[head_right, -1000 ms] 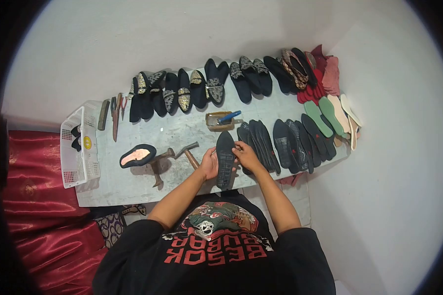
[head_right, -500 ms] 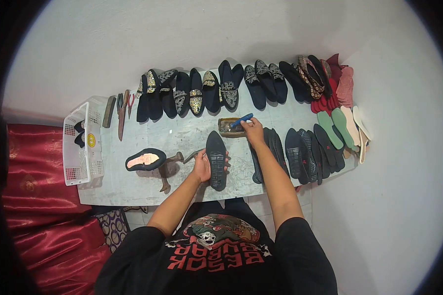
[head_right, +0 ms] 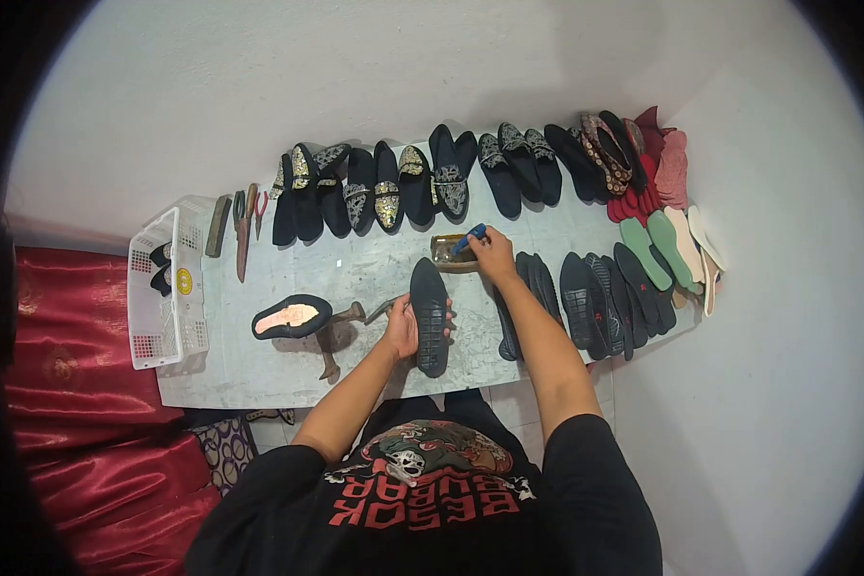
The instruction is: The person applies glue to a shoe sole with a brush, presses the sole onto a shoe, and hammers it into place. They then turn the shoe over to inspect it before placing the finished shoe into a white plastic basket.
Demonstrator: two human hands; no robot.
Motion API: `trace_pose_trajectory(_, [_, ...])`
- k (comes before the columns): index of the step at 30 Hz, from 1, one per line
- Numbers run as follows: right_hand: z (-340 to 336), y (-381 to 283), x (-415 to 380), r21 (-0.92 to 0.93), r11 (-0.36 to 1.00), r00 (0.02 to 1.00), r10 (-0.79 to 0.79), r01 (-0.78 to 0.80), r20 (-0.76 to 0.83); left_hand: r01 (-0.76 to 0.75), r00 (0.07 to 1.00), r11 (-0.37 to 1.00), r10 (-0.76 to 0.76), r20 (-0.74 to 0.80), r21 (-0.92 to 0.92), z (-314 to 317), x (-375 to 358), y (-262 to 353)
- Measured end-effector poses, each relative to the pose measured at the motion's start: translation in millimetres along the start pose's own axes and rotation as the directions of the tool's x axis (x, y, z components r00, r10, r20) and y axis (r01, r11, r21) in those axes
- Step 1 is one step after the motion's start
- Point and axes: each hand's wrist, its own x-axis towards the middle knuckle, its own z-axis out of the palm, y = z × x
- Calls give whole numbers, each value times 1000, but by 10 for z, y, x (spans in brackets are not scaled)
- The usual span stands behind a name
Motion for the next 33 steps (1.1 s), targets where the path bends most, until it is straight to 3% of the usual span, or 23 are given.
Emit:
trace_pose_trajectory(8, [-182,-506,-409,-114,990,996,-73,79,52,-18,998,1000,17,-67,-21,-107,-122,-16])
trace_pose_trajectory(10, [-137,-536,-503,-40,964,963,-265,263,-56,-62,996,997,58,-72,-52,-128,-130,-23])
trace_pose_trajectory(14, [-130,-448,-623,-173,957,973,-230,231,25,-15,999,997,12,-53,-71,-136,-144,-36])
trace_pose_trajectory(17, [-126,-441,-655,-100,972,973,-219,212,-67,-15,999,999,13,-52,-31,-98,-121,1])
trace_pose_trajectory(21, [-175,-509,-658,-113,964,966,-250,241,-72,-34,998,998,31,-62,-49,-83,-122,-27])
trace_pose_trajectory(27, [-204,-533,-669,-117,981,986,-159,152,-50,-66,997,996,63,-55,-57,-113,-120,-37])
trace_pose_trajectory(33, [-185,-456,-702,-106,987,982,-132,118,-137,-63,996,998,62,-67,-9,-88,-87,-56])
